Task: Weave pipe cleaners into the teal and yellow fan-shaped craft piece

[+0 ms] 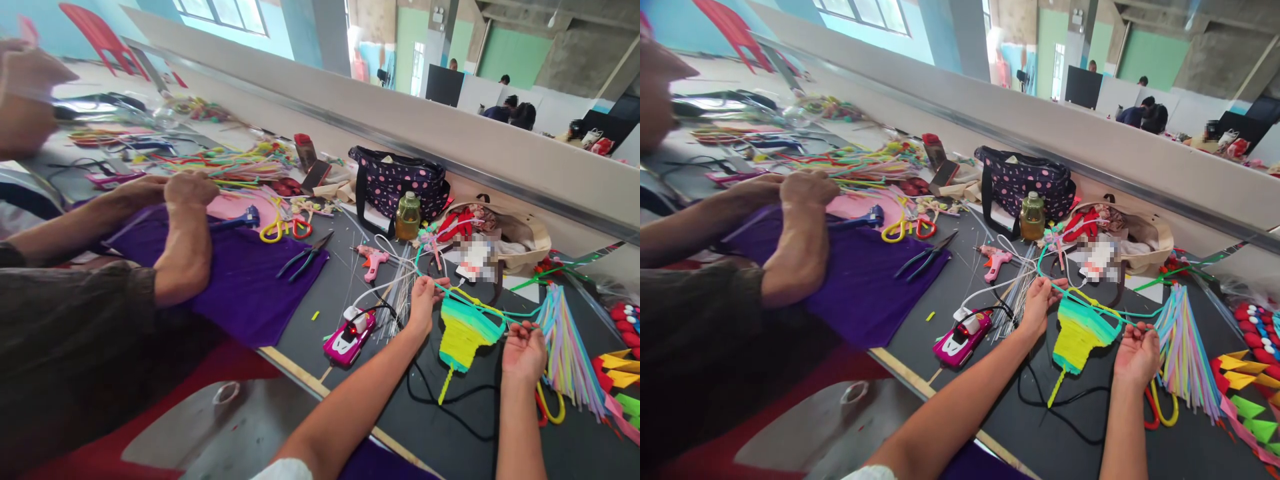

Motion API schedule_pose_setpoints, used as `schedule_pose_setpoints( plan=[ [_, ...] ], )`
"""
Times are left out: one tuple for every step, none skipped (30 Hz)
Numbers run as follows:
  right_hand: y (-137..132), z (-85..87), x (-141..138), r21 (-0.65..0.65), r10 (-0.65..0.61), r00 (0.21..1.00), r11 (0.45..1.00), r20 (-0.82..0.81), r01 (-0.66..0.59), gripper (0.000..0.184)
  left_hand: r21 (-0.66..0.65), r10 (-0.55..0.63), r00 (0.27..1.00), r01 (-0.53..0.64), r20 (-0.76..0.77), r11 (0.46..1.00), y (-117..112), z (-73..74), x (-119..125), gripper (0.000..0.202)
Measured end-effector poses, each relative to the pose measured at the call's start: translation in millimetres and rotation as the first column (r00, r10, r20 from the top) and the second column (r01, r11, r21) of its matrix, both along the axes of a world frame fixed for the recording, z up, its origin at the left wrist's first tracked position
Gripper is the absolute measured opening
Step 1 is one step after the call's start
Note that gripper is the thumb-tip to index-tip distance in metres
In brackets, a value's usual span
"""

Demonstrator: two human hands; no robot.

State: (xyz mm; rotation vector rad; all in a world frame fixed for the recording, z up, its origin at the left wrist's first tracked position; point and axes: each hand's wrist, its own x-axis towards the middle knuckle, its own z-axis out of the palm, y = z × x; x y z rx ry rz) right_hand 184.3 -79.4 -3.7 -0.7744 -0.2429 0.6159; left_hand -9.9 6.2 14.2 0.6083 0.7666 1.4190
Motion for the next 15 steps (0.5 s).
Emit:
schedule_pose_setpoints(
  plan=[
    [-0.5, 2.3, -2.2, 0.006, 0.001, 1.000, 1.000, 0.012, -0.001, 0.020, -0.001, -0.006, 1.000, 0.006, -0.004, 1.000, -0.8, 0.2, 0.5, 0.033],
    [-0.8, 4.9, -4.7, 0.012, 0.004, 1.000, 1.000, 0.027, -0.004, 0.022, -0.006, -0.011, 1.000, 0.011, -0.008, 1.000, -1.6, 0.3, 0.9, 0.033],
    [-1.0, 7.8, -7.6, 0.015, 0.007, 0.999, 1.000, 0.047, -0.007, 0.023, -0.010, -0.015, 1.000, 0.014, -0.011, 1.000, -2.3, 0.4, 1.2, 0.033],
    [-1.2, 10.6, -10.6, 0.013, 0.007, 0.997, 1.000, 0.073, -0.008, 0.025, -0.015, -0.016, 1.000, 0.016, -0.014, 1.000, -2.8, 0.5, 1.3, 0.032],
    [-1.3, 13.3, -13.7, 0.002, 0.001, 0.995, 1.000, 0.103, -0.001, 0.026, -0.018, -0.015, 1.000, 0.015, -0.015, 1.000, -3.0, 0.6, 1.2, 0.032],
    [-1.4, 15.6, -16.6, -0.015, -0.010, 0.991, 1.000, 0.133, 0.012, 0.027, -0.020, -0.012, 1.000, 0.012, -0.014, 1.000, -2.9, 0.8, 0.9, 0.032],
    [-1.6, 17.4, -19.2, -0.038, -0.023, 0.987, 0.999, 0.162, 0.030, 0.027, -0.021, -0.006, 1.000, 0.006, -0.011, 1.000, -2.6, 1.1, 0.3, 0.032],
    [-2.0, 18.7, -21.3, -0.063, -0.037, 0.982, 0.997, 0.187, 0.050, 0.027, -0.024, 0.002, 1.000, -0.002, -0.003, 1.000, -2.0, 1.3, -0.4, 0.032],
    [-2.4, 19.4, -23.0, -0.091, -0.051, 0.977, 0.993, 0.206, 0.071, 0.027, -0.029, 0.008, 1.000, -0.008, 0.009, 1.000, -1.2, 1.6, -1.2, 0.032],
    [-3.0, 19.6, -24.2, -0.118, -0.065, 0.974, 0.989, 0.219, 0.092, 0.028, -0.039, 0.012, 1.000, -0.011, 0.028, 0.999, -0.3, 1.8, -2.0, 0.032],
    [-3.6, 19.3, -25.0, -0.144, -0.078, 0.971, 0.983, 0.227, 0.113, 0.029, -0.049, 0.016, 0.998, -0.013, 0.053, 0.999, 0.8, 1.9, -2.8, 0.031],
    [-4.2, 18.5, -25.4, -0.171, -0.090, 0.968, 0.976, 0.233, 0.132, 0.029, -0.063, 0.019, 0.996, -0.013, 0.085, 0.998, 1.9, 1.9, -3.5, 0.030],
    [-4.7, 17.2, -25.4, -0.196, -0.098, 0.967, 0.970, 0.236, 0.147, 0.030, -0.078, 0.021, 0.992, -0.012, 0.123, 0.997, 3.0, 1.7, -4.0, 0.029],
    [-5.1, 15.5, -25.1, -0.220, -0.102, 0.967, 0.963, 0.233, 0.154, 0.030, -0.092, 0.023, 0.986, -0.008, 0.165, 0.996, 4.0, 1.4, -4.3, 0.027],
    [-5.2, 13.3, -24.7, -0.243, -0.100, 0.970, 0.958, 0.222, 0.154, 0.029, -0.103, 0.025, 0.978, -0.004, 0.206, 0.995, 5.0, 1.0, -4.3, 0.026]
  ],
)
